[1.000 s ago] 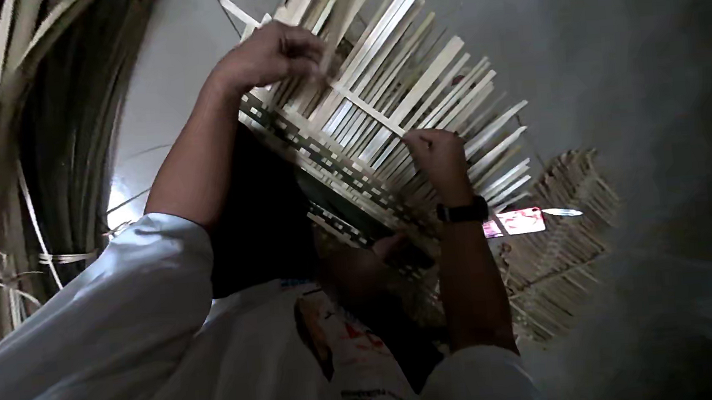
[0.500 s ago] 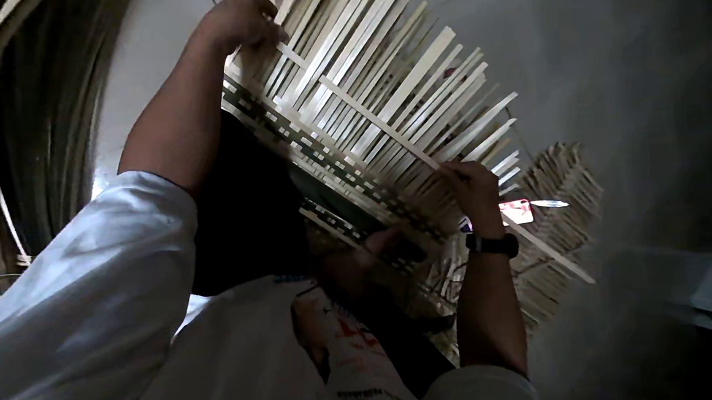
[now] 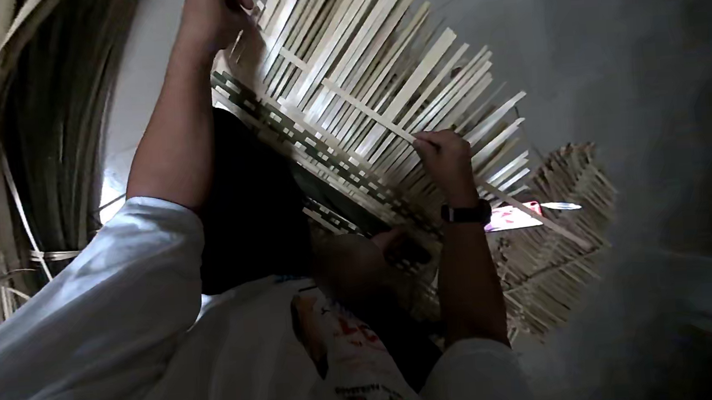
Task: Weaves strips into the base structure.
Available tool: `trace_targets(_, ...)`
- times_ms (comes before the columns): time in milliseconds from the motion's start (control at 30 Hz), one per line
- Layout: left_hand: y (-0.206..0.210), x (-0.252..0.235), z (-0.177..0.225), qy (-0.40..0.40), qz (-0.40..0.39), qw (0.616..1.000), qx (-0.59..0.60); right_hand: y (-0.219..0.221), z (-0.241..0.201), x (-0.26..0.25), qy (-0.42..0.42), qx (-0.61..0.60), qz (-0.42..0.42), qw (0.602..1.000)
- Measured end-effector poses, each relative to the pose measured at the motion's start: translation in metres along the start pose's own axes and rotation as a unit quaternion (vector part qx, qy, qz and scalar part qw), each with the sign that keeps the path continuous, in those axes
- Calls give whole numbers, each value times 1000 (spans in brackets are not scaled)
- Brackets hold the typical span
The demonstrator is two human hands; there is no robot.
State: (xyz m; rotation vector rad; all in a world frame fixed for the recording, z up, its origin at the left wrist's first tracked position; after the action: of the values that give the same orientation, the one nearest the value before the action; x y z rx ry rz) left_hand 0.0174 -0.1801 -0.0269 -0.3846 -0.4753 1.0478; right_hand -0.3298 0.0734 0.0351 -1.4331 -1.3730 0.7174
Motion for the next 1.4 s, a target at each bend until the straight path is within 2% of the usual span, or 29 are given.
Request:
trace_targets(100,-3,1,-7,-16,18,996,80,-3,10,5,47,11,-15,999)
trace_targets(167,5,3,-5,-29,-11,993,117,-7,20,15,66,9,-9,998)
trace_targets(233,12,0,-7,-52,-39,994,92,-5,27,20,63,1,1,998)
trace_targets(400,8,-8,-10,-68,-17,995,66,5,15,12,30,-10,5,999)
trace_targets(533,-6,-5,-42,-125,8,992,24,6,-5,1,-25,-4,12,1000)
trace_targets(600,-6,-4,-55,-150,8,989,6,2,-7,1,-12,4,3,1000)
trace_targets(700,-5,3,-47,-149,-10,989,-22,-1,-3,2,21,-4,-11,1000)
trace_targets(800,-6,10,-37,-131,-10,991,-42,11,-15,-5,28,-23,-37,999)
trace_targets(900,-11,33,-8,-80,7,994,-75,34,-57,-28,-3,-37,-66,997)
trace_targets(967,1,45,13,4,-36,991,-129,51,-88,-49,-28,-28,-76,996)
trace_targets(1067,36,47,19,96,-135,957,-237,71,-122,-75,-52,-14,-66,996)
trace_targets(1200,50,41,18,91,-157,927,-329,87,-137,-86,-41,5,-61,997)
trace_targets(1400,58,42,24,99,-170,917,-347,103,-143,-65,-35,12,-46,998)
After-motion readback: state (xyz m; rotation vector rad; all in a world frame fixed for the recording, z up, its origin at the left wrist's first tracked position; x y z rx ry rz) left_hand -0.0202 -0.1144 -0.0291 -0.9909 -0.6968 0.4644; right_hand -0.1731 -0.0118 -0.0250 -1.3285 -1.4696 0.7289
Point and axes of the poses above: each hand's wrist, its own x-axis away from the middle knuckle, its own y-axis out of the palm, z = x × y, the point moved 8 cm from there along -x, towards the middle knuckle, and after that the axes turned 4 degrees about -z, right-handed, at the moved point
